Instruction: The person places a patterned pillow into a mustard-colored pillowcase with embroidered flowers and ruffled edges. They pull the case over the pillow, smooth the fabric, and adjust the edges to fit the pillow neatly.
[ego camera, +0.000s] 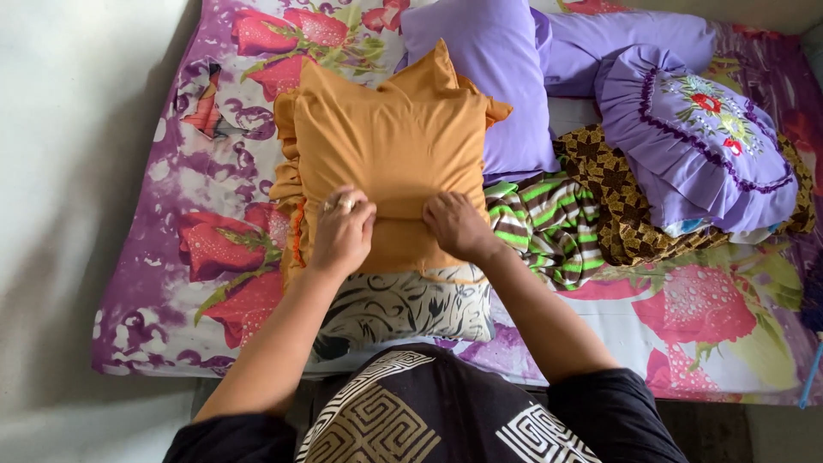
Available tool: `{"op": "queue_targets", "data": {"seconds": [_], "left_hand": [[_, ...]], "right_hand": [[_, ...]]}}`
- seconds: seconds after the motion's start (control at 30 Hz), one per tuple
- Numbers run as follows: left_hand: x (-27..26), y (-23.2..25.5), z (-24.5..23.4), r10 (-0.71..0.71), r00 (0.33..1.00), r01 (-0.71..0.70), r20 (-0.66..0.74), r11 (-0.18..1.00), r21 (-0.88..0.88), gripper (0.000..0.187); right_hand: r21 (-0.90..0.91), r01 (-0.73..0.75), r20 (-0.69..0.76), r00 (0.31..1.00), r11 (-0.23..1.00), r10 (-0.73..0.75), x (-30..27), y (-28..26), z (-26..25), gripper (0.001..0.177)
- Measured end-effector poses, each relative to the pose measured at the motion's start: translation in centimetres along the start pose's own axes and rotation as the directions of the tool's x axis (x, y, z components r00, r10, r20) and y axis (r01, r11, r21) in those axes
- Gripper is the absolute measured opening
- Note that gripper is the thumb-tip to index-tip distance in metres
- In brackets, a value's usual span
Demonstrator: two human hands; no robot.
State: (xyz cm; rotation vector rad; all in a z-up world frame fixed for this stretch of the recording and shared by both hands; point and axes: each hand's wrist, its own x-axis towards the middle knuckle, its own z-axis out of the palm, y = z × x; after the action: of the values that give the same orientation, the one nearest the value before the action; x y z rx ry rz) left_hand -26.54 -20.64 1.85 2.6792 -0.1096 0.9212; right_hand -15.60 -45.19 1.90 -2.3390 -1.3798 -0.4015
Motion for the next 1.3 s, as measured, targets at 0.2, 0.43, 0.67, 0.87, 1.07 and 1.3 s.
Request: {"op": "queue_targets", "data": {"seconds": [0.2, 0.43, 0.67, 0.87, 1.07, 1.3], "left_hand": [[-3.6, -0.4, 0.0, -0.027, 0.995, 0.041, 0.097, 0.988, -0.147, 0.005], [-1.8, -0.7, 1.9, 0.022, 0.997, -0.027, -0.072, 0.997, -0.069, 0.006], [-2.2, -0.5, 2.3, -0.005, 0.994, 0.001, -0.111, 0.999, -0.04, 0.007], [-2.1, -0.7, 1.7, -0.015, 0.995, 0.008, -0.099, 0.997, -0.071, 0.008], [-2.6, -0.9, 1.0, -0.018, 0.998, 0.012, -0.063, 0.994, -0.104, 0.006], [-6.2, -1.4, -2.6, -0.022, 0.991, 0.048, 0.133, 0.981, -0.19, 0.005]], "right_hand": [[0.246, -0.022, -0.125, 0.991, 0.969, 0.054, -2.5, -3.0, -3.3, 0.008], [0.16, -0.203, -0.177, 0.957, 0.966, 0.231, -5.7, 1.9, -3.4, 0.032], [0.163, -0.352, -0.163, 0.912, 0.922, 0.377, -7.0, 5.1, -1.4, 0.014], [0.119, -0.347, -0.104, 0.927, 0.93, 0.359, -6.7, 6.4, -2.5, 0.006], [0.066, -0.331, -0.017, 0.943, 0.941, 0.333, -9.0, 6.0, -3.1, 0.008], [0.344, -0.182, 0.086, 0.983, 0.921, 0.162, -12.0, 2.5, -3.0, 0.01]]}}
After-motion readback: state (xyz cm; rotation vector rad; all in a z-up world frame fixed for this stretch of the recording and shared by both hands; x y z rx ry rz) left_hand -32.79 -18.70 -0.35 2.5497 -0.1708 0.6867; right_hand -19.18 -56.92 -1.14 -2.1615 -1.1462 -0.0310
